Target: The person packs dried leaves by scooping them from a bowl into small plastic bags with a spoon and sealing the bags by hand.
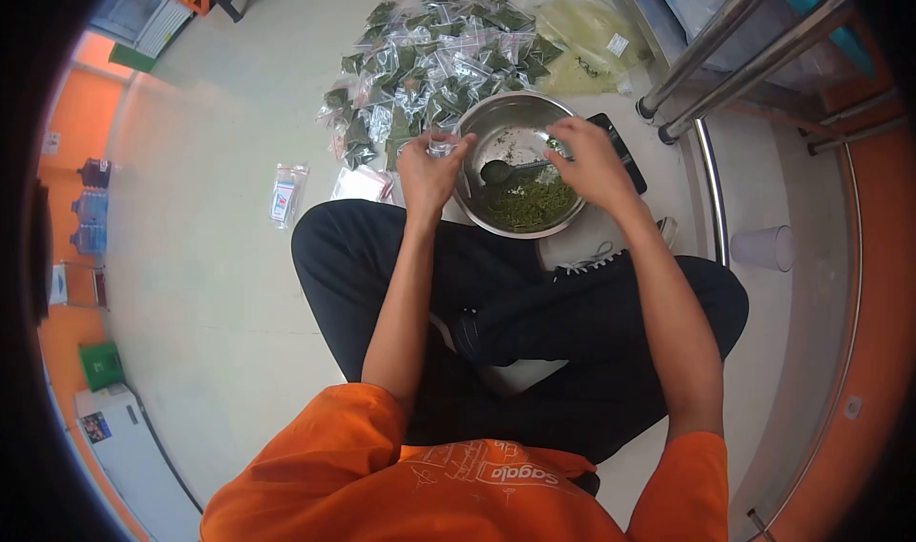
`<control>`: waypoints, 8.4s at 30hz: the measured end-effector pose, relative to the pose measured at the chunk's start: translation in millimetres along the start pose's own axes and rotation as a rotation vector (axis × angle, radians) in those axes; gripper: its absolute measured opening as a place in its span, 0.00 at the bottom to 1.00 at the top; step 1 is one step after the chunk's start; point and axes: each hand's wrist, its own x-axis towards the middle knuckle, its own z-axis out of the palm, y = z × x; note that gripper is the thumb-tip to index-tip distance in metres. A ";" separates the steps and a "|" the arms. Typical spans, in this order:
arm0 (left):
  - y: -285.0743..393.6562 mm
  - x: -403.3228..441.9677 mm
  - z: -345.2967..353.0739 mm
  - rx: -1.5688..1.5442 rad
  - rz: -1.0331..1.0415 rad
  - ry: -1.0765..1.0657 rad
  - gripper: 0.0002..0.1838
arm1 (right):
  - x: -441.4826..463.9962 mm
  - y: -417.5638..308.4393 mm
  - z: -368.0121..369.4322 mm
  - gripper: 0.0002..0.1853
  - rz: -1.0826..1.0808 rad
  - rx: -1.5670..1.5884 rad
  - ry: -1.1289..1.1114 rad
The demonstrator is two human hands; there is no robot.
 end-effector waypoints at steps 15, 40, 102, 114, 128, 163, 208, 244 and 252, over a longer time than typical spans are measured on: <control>-31.9 9.0 30.7 -0.439 -0.351 -0.218 0.27 | 7.1 -4.7 7.2 0.22 -0.088 -0.632 -0.251; -9.7 6.6 17.3 -0.147 -0.067 -0.087 0.26 | -25.1 -2.5 -46.1 0.21 -0.021 -0.812 -0.462; -17.8 18.2 17.1 -0.133 -0.162 -0.136 0.28 | -16.6 87.6 -33.6 0.07 0.376 0.265 -0.435; -9.1 8.6 22.5 0.011 0.542 -0.011 0.16 | 0.7 51.1 -82.3 0.07 0.161 0.094 -0.277; -0.3 -12.6 29.1 0.170 0.710 -0.151 0.28 | -0.9 -8.4 -94.3 0.07 -0.056 -0.256 -0.203; 8.0 -11.2 32.5 -0.271 0.531 -0.120 0.25 | -23.3 -86.8 -88.2 0.18 -0.335 -0.647 0.147; 35.4 -50.9 11.4 -0.715 0.188 -0.439 0.05 | -24.1 -57.4 -25.6 0.05 0.197 0.746 0.046; 30.2 -39.3 3.4 -0.674 0.285 -0.454 0.08 | -22.8 -52.1 -33.2 0.06 0.209 0.681 -0.010; 26.4 -39.4 6.3 -0.597 0.420 -0.313 0.08 | -23.3 -63.3 -33.5 0.04 0.158 0.736 -0.103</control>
